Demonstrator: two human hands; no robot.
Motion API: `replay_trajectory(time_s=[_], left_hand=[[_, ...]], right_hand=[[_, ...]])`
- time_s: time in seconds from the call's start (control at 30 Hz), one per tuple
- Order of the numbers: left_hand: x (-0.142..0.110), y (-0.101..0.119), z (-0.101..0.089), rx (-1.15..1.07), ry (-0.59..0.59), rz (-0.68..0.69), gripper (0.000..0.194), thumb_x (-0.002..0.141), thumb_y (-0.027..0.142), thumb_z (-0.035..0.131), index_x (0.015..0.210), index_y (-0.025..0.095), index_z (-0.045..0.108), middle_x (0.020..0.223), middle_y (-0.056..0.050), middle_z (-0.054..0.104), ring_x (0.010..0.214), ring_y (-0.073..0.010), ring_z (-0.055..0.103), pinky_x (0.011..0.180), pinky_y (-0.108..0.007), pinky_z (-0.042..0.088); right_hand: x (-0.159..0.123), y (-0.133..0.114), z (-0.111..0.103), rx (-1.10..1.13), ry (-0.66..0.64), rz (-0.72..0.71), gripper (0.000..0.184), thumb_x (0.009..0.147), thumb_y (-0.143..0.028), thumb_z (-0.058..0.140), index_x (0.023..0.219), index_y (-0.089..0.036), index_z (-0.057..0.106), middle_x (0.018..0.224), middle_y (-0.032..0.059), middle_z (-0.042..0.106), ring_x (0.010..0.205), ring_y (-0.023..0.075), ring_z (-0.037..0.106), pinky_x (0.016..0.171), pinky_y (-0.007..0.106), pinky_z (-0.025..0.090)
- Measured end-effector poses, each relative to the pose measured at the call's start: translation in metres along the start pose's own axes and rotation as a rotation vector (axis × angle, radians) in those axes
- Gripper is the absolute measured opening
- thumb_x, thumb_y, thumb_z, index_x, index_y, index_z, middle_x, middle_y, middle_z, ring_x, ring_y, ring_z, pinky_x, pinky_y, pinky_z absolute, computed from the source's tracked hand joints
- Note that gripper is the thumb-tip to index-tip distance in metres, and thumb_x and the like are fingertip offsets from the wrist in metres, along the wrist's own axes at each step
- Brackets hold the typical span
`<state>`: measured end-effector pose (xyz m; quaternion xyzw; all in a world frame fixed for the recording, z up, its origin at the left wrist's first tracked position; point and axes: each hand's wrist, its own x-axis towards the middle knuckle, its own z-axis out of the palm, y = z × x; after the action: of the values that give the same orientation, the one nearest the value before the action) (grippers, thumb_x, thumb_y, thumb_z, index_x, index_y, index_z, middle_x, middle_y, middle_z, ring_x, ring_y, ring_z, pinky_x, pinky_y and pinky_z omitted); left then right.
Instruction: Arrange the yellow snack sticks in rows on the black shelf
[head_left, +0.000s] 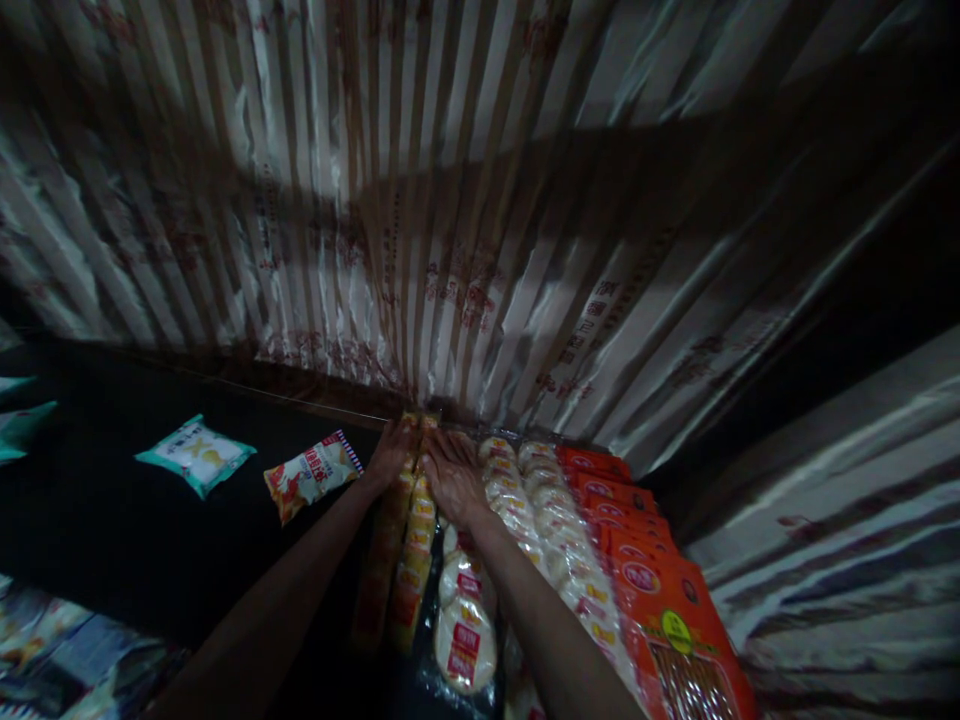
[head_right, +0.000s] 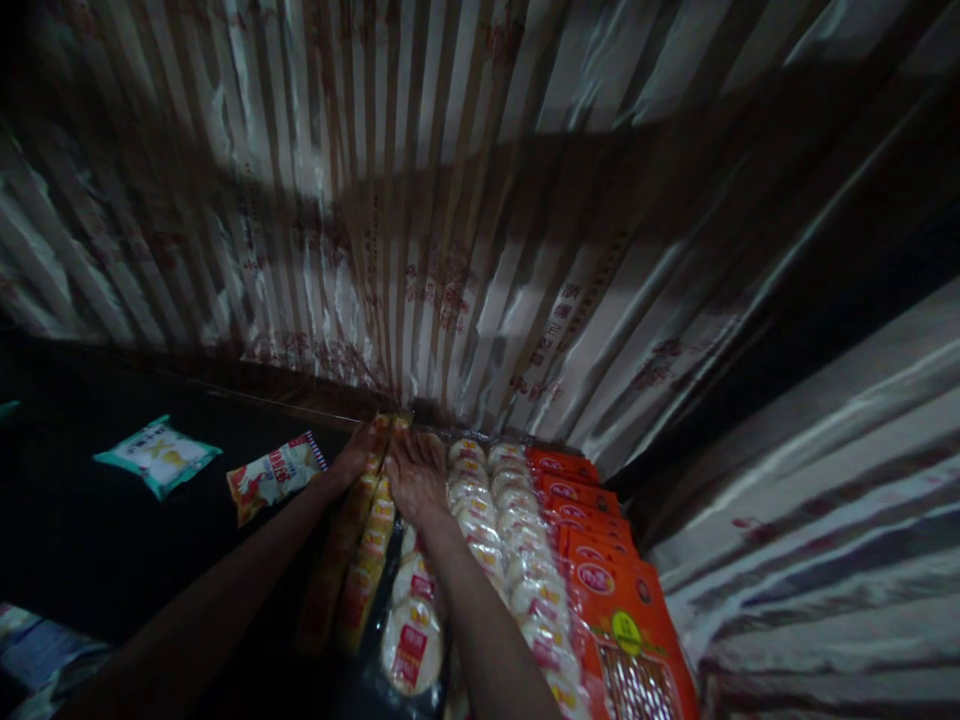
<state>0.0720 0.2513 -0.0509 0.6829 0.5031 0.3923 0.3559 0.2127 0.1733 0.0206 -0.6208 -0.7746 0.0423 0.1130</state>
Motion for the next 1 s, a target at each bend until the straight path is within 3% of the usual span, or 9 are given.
replay_trajectory(time_s=[0.1, 0.27, 0.47, 0.67, 0.87, 1.0], left_hand=[[-0.006, 0.004, 0.003, -0.019, -0.017, -0.024, 0.053, 0.093, 0.037, 0.020, 0.133, 0.010, 0.044, 0.146, -0.011, 0.035, 0.140, -0.0187, 0.015, 0.116, -0.042, 0.013], [-0.016, 0.007, 0.009, -0.139, 0.040, -0.046, 0.057, 0.093, 0.044, 0.021, 0.136, 0.012, 0.040, 0.146, -0.009, 0.035, 0.138, -0.0157, 0.024, 0.116, -0.034, 0.018], [-0.019, 0.008, 0.018, -0.156, 0.085, -0.038, 0.054, 0.093, 0.045, 0.023, 0.133, 0.016, 0.046, 0.142, -0.006, 0.043, 0.135, -0.0164, 0.032, 0.116, -0.034, 0.024], [-0.021, 0.014, 0.021, -0.144, 0.084, -0.043, 0.055, 0.093, 0.043, 0.023, 0.134, 0.012, 0.043, 0.144, -0.008, 0.039, 0.136, -0.0165, 0.030, 0.116, -0.034, 0.021], [-0.019, 0.021, 0.019, -0.152, 0.069, -0.088, 0.055, 0.093, 0.044, 0.020, 0.135, 0.015, 0.043, 0.145, -0.005, 0.037, 0.137, -0.0152, 0.028, 0.116, -0.033, 0.020], [-0.015, 0.020, 0.014, -0.158, 0.060, -0.135, 0.060, 0.094, 0.046, 0.017, 0.136, 0.011, 0.040, 0.145, -0.009, 0.036, 0.137, -0.0177, 0.028, 0.115, -0.035, 0.020]], right_hand=[[0.001, 0.001, 0.002, 0.006, -0.015, 0.002, 0.051, 0.096, -0.040, 0.017, 0.142, -0.023, 0.033, 0.150, 0.0023, 0.029, 0.139, 0.0191, 0.021, 0.114, 0.043, 0.012], [0.002, 0.003, 0.002, 0.035, -0.036, 0.006, 0.051, 0.096, -0.040, 0.016, 0.143, -0.024, 0.031, 0.150, -0.0002, 0.029, 0.140, 0.0201, 0.019, 0.115, 0.042, 0.012], [0.001, 0.007, 0.003, 0.029, -0.032, -0.001, 0.052, 0.096, -0.039, 0.015, 0.141, -0.023, 0.034, 0.149, 0.0001, 0.030, 0.140, 0.0198, 0.019, 0.115, 0.042, 0.012], [0.000, 0.011, 0.005, 0.042, -0.030, 0.005, 0.052, 0.096, -0.038, 0.015, 0.142, -0.022, 0.033, 0.150, 0.0008, 0.029, 0.139, 0.0215, 0.021, 0.114, 0.043, 0.012], [-0.001, 0.009, 0.004, 0.024, -0.024, 0.010, 0.051, 0.096, -0.037, 0.018, 0.141, -0.021, 0.035, 0.150, 0.0024, 0.029, 0.139, 0.0208, 0.020, 0.114, 0.042, 0.014], [-0.002, 0.009, -0.005, 0.045, 0.036, -0.016, 0.050, 0.096, -0.035, 0.016, 0.140, -0.020, 0.037, 0.149, 0.0026, 0.031, 0.139, 0.0174, 0.021, 0.115, 0.040, 0.015]])
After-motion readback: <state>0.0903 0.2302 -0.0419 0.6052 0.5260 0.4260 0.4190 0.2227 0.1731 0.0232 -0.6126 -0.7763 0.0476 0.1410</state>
